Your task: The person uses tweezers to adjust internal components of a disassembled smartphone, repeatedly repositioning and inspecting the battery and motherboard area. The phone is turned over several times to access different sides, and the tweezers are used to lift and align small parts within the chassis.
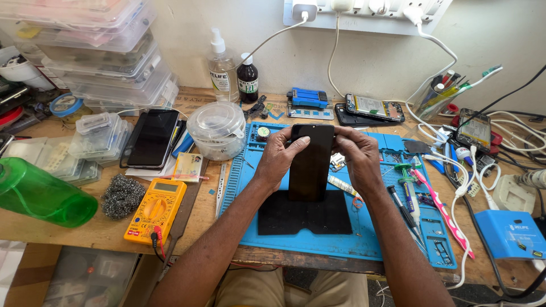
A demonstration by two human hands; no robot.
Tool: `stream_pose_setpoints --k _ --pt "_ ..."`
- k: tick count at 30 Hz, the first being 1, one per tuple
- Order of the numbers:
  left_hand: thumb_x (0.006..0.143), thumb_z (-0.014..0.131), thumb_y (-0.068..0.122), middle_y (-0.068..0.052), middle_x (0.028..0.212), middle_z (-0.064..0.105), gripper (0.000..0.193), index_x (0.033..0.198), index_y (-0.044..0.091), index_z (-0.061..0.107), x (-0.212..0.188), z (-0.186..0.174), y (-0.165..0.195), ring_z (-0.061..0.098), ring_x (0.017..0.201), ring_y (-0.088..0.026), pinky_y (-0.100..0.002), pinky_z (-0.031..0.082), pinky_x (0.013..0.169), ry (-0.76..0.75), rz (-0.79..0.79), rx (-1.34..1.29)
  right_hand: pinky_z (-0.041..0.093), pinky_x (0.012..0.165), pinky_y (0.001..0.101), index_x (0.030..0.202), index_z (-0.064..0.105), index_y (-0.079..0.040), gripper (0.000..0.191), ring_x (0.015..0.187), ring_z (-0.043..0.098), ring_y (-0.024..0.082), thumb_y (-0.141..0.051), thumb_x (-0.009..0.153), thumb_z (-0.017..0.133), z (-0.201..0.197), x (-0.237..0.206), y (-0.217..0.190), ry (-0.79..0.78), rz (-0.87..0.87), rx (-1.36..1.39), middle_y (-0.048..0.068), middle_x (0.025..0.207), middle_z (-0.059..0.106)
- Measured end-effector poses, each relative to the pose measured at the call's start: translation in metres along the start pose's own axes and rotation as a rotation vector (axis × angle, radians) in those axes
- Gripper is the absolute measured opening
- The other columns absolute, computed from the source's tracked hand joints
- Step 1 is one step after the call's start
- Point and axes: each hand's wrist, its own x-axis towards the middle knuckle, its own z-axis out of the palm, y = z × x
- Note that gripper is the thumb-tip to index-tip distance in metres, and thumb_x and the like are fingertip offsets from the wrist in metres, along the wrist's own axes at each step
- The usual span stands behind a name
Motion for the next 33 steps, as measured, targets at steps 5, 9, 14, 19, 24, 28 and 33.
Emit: stream_pose_setpoints --k 5,9,14,19,24,28,33 --pt "0.097 0.066 0.017 -0.005 0.095 0.075 0.022 0.113 0.003 0.073 0.0002 0.0007 0.0008 0.069 0.087 -0.009 -0.027 0.059 0.081 -0.011 -0.010 -0.019 0.060 0.077 0.0281 0.120 0.071 0.004 0.022 0.085 0.072 0.014 0.001 0.099 0.067 0.0011 0.0029 0.0001 0.029 -0.021 -0.057 0.012 0.100 0.077" --pt "0.099 0.066 0.017 -0.006 0.096 0.075 0.022 0.113 0.002 0.073 0.0010 0.0013 0.0007 0.068 0.089 -0.009 -0.027 0.058 0.082 -0.024 0.010 0.001 0.063 0.079 0.0288 0.119 0.071 0.003 0.023 0.087 0.074 0.015 0.000 0.096 0.070 0.0010 0.0027 -0.0019 0.030 -0.012 -0.050 0.012 0.100 0.078" --pt "0.098 0.066 0.016 -0.005 0.092 0.075 0.020 0.112 0.002 0.073 0.0002 0.0016 0.0003 0.069 0.081 -0.009 -0.026 0.060 0.072 -0.017 -0.030 -0.032 0.064 0.076 0.0302 0.119 0.071 0.004 0.023 0.084 0.075 0.016 0.001 0.096 0.071 0.0003 0.0029 -0.0007 0.037 -0.022 -0.043 0.013 0.098 0.077" --pt "0.099 0.066 0.015 -0.005 0.093 0.075 0.020 0.112 0.002 0.073 0.0001 0.0018 0.0026 0.069 0.081 -0.008 -0.025 0.060 0.072 -0.024 -0.016 -0.034 0.064 0.077 0.0303 0.119 0.071 0.004 0.024 0.085 0.074 0.016 0.002 0.095 0.071 -0.0009 0.0048 0.0017 0.047 -0.028 -0.033 0.013 0.098 0.077" --pt "0.098 0.066 0.016 -0.005 0.093 0.075 0.021 0.112 0.001 0.073 -0.0024 0.0033 0.0030 0.069 0.081 -0.008 -0.025 0.060 0.072 -0.022 -0.013 -0.036 0.063 0.078 0.0300 0.120 0.071 0.004 0.024 0.085 0.073 0.015 0.003 0.096 0.071 -0.0023 0.0025 0.0028 0.034 -0.054 -0.043 0.012 0.099 0.077" --pt "0.099 0.066 0.016 -0.005 0.093 0.075 0.021 0.112 0.001 0.072 -0.0037 0.0033 0.0016 0.069 0.081 -0.008 -0.025 0.060 0.071 -0.024 -0.006 -0.046 0.063 0.080 0.0292 0.120 0.070 0.004 0.023 0.087 0.073 0.014 0.004 0.097 0.070 -0.0015 0.0010 0.0034 0.033 -0.052 -0.006 0.011 0.101 0.077" --pt "0.099 0.066 0.016 -0.005 0.093 0.075 0.021 0.112 0.001 0.072 -0.0032 0.0027 0.0010 0.069 0.080 -0.008 -0.025 0.060 0.070 -0.021 -0.001 -0.036 0.063 0.080 0.0293 0.120 0.071 0.004 0.023 0.087 0.073 0.014 0.004 0.097 0.070 -0.0006 0.0014 0.0016 0.035 -0.039 -0.011 0.011 0.102 0.077"
